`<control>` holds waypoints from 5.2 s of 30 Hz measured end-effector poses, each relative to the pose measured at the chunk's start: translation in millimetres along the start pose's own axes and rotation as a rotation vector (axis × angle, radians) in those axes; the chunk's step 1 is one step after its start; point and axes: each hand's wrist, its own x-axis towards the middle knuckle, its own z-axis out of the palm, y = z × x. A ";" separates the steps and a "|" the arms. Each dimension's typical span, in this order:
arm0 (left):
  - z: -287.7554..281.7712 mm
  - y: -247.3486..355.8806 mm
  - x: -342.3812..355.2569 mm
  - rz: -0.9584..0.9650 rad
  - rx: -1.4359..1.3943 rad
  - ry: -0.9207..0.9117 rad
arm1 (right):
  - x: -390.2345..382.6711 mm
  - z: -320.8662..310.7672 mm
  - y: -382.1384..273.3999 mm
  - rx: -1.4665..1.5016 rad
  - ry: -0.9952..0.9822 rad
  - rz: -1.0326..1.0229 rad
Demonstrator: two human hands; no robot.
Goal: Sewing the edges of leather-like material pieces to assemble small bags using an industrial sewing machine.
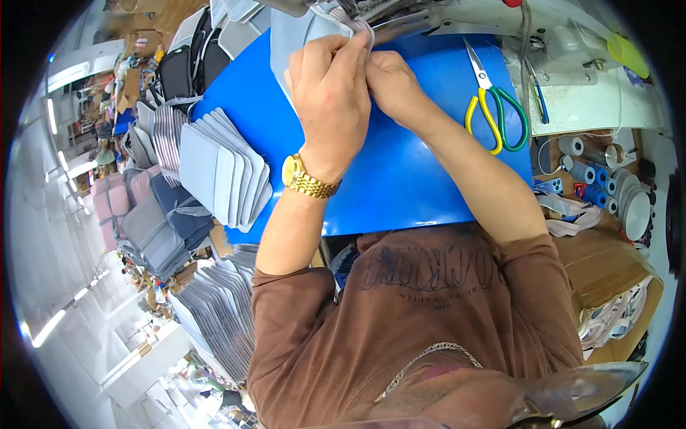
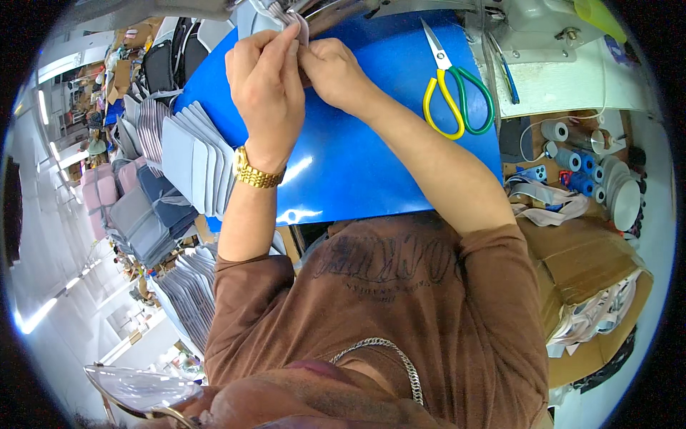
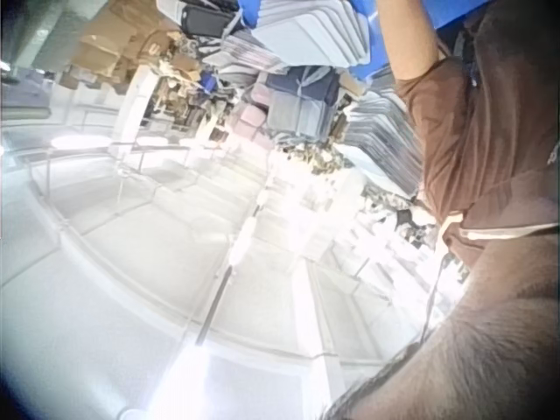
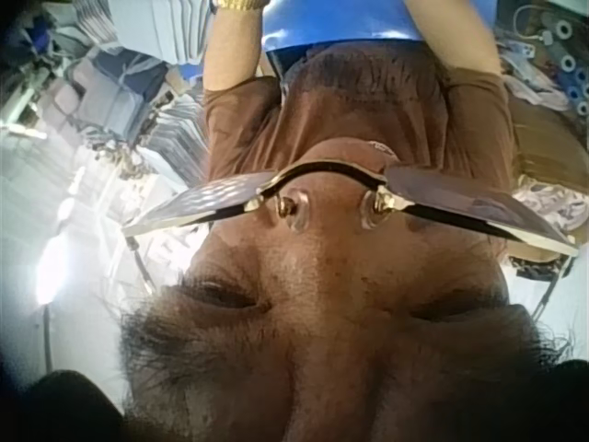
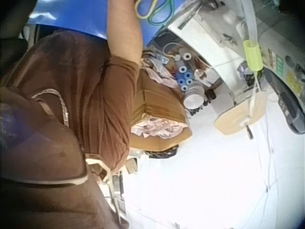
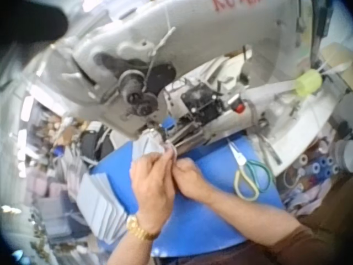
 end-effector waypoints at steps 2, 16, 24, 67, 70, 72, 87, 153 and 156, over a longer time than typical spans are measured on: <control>4.9 2.1 5.0 -0.023 -0.007 0.018 | 1.3 -3.0 -5.5 -0.036 -0.014 -0.038; -23.7 12.7 35.4 -0.206 -0.074 -0.217 | -13.3 -33.9 -89.0 -0.521 0.009 -0.024; -51.6 39.2 -2.4 -0.304 -0.305 -0.264 | -56.1 -49.9 -109.4 -0.672 -0.204 -0.064; -7.6 -21.6 -17.0 0.121 -0.270 0.016 | -8.2 -32.2 -100.7 -0.600 -0.023 0.017; -10.0 -23.3 -23.9 0.158 -0.117 -0.008 | -9.8 -26.5 -102.4 -0.616 0.007 0.021; -13.1 -27.3 -23.0 0.155 -0.135 -0.022 | -10.7 -20.5 -101.3 -0.559 0.028 -0.021; -17.9 -53.3 11.4 0.433 0.278 0.026 | -17.7 -6.1 -87.3 -0.323 0.115 -0.025; -7.0 5.7 26.0 -0.122 0.005 -0.051 | -12.3 -12.0 -61.0 -0.261 0.029 -0.035; -13.3 8.1 29.1 -0.131 -0.015 -0.107 | -10.4 -31.6 -83.7 -0.339 -0.057 0.027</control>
